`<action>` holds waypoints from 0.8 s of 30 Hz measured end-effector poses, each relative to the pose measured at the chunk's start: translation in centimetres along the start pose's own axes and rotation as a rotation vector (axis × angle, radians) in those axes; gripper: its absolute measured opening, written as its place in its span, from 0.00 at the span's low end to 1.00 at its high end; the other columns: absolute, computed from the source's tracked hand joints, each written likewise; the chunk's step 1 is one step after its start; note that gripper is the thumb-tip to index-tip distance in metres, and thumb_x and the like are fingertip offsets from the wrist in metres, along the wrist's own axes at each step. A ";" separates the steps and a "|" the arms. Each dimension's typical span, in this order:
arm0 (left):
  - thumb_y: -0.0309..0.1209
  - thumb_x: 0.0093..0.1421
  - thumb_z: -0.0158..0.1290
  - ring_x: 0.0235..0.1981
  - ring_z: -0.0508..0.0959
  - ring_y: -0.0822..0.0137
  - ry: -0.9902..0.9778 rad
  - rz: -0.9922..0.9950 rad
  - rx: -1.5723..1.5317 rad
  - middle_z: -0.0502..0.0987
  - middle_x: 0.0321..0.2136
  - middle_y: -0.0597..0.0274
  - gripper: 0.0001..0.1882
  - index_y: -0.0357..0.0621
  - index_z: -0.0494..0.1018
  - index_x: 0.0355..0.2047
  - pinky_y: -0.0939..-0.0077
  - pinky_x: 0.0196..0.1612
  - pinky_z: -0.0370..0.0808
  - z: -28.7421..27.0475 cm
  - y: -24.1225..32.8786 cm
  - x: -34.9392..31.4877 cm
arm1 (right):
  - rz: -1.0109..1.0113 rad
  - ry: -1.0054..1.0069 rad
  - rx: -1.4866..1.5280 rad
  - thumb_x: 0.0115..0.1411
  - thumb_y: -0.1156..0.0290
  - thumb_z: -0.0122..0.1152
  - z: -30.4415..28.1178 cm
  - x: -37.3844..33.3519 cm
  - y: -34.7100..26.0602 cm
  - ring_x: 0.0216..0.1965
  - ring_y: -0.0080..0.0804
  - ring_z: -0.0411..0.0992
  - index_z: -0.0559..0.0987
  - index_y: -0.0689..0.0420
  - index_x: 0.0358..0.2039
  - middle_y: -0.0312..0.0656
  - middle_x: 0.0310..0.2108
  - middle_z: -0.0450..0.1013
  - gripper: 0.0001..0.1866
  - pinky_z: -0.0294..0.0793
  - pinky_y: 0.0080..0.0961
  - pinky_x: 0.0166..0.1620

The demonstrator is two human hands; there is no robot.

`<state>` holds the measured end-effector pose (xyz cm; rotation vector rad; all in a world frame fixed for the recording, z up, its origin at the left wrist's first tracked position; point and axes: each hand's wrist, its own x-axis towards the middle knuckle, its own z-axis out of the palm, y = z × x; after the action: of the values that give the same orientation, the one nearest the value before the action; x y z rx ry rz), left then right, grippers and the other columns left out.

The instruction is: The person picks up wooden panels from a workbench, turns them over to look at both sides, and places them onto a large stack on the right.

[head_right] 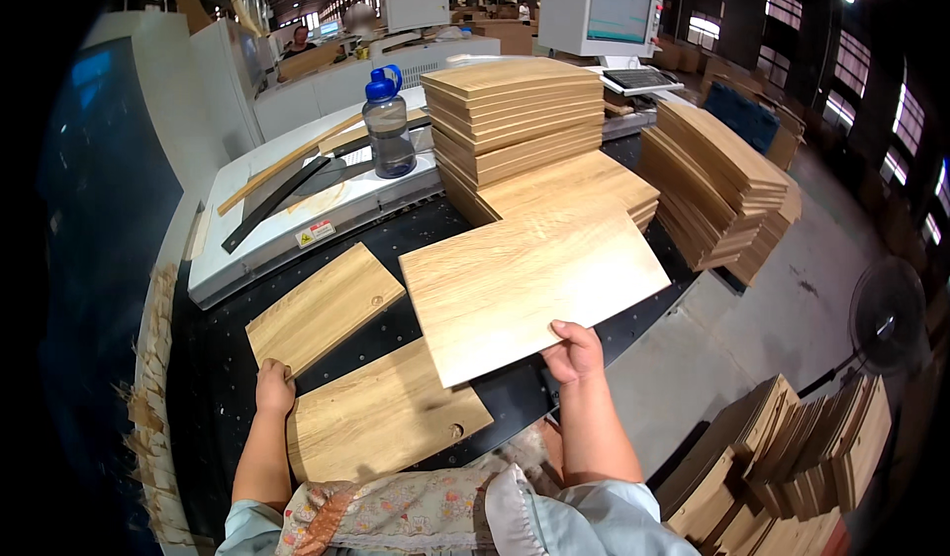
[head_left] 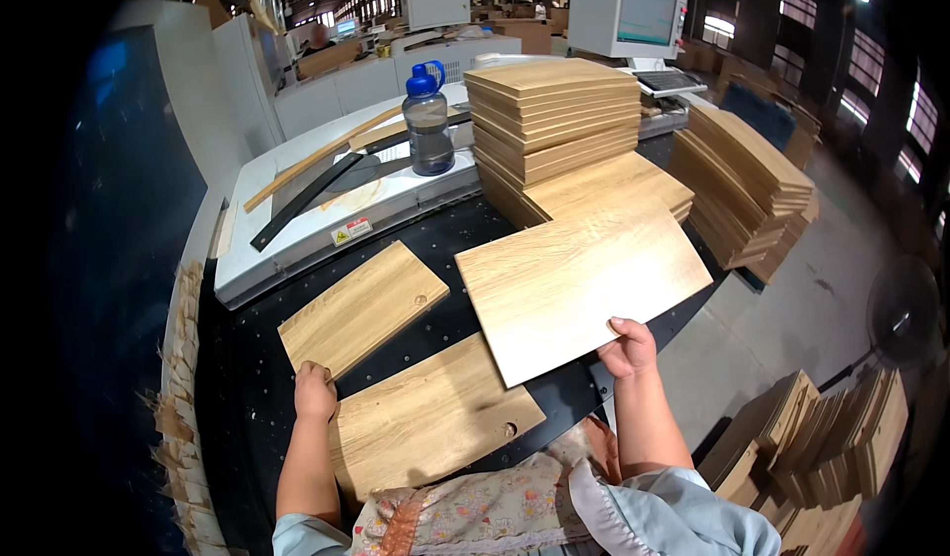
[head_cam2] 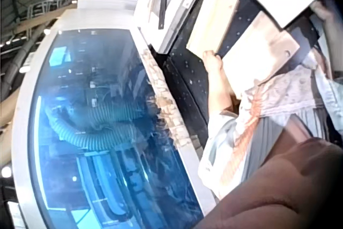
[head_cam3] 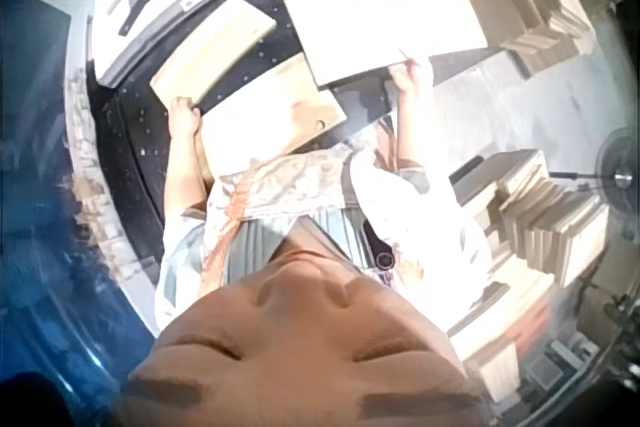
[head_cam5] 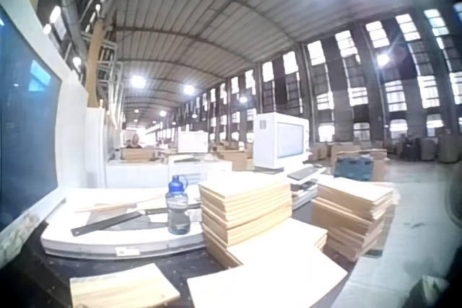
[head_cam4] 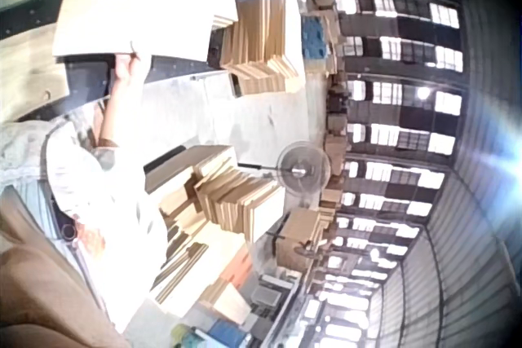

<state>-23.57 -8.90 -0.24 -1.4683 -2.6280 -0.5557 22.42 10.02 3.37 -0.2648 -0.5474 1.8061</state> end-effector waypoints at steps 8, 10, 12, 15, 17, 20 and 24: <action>0.14 0.40 0.55 0.40 0.69 0.54 0.124 0.208 -0.270 0.71 0.34 0.55 0.09 0.37 0.68 0.21 0.67 0.43 0.68 0.2 -2.3 -0.2 | 0.004 -0.035 -0.087 0.41 0.85 0.57 2.6 -4.3 0.3 0.48 0.42 0.68 0.65 0.65 0.52 0.48 0.46 0.70 0.32 0.67 0.34 0.51; 0.14 0.40 0.55 0.40 0.69 0.55 0.129 0.248 -0.373 0.72 0.35 0.54 0.10 0.38 0.68 0.21 0.68 0.44 0.67 -1.2 -1.6 -0.8 | -0.006 -0.060 -0.091 0.41 0.85 0.57 2.9 -4.5 0.4 0.48 0.42 0.68 0.65 0.65 0.52 0.48 0.46 0.69 0.32 0.67 0.35 0.51; 0.14 0.41 0.53 0.41 0.69 0.55 0.111 0.245 -0.446 0.72 0.36 0.54 0.09 0.39 0.67 0.20 0.68 0.45 0.67 -2.5 -0.2 -2.3 | -0.002 -0.069 -0.109 0.41 0.84 0.57 3.0 -4.7 0.3 0.48 0.42 0.68 0.65 0.64 0.52 0.48 0.47 0.69 0.32 0.66 0.35 0.52; 0.15 0.42 0.52 0.42 0.70 0.55 0.060 0.196 -0.495 0.71 0.34 0.55 0.07 0.38 0.67 0.20 0.67 0.46 0.67 -4.9 0.6 -7.0 | 0.000 -0.094 -0.093 0.41 0.84 0.57 3.6 -4.9 0.9 0.49 0.42 0.68 0.65 0.64 0.52 0.47 0.47 0.69 0.32 0.66 0.36 0.52; 0.15 0.41 0.52 0.45 0.69 0.53 0.097 0.356 -0.452 0.72 0.34 0.56 0.07 0.38 0.67 0.20 0.65 0.47 0.67 -5.0 -1.1 -10.9 | 0.012 -0.111 -0.084 0.41 0.83 0.57 3.7 -4.6 1.5 0.50 0.45 0.67 0.63 0.64 0.54 0.49 0.48 0.68 0.34 0.66 0.39 0.53; 0.17 0.39 0.55 0.48 0.68 0.52 -0.107 0.172 -0.560 0.72 0.34 0.59 0.08 0.42 0.70 0.19 0.60 0.51 0.64 -5.7 -1.2 -16.1 | 0.031 -0.122 -0.064 0.42 0.83 0.57 3.9 -4.1 2.0 0.50 0.45 0.67 0.63 0.64 0.54 0.49 0.48 0.68 0.34 0.66 0.39 0.53; 0.24 0.38 0.60 0.53 0.67 0.55 -0.193 0.247 -0.391 0.74 0.39 0.65 0.09 0.51 0.77 0.22 0.55 0.57 0.57 -5.5 -3.0 -21.6 | 0.078 -0.175 -0.042 0.42 0.83 0.57 4.7 -3.5 3.3 0.50 0.43 0.67 0.63 0.64 0.53 0.48 0.48 0.68 0.33 0.66 0.37 0.52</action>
<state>-15.06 -29.64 -1.19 -2.0148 -2.5130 -0.9869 18.55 4.90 5.46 -0.1584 -0.7070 1.9061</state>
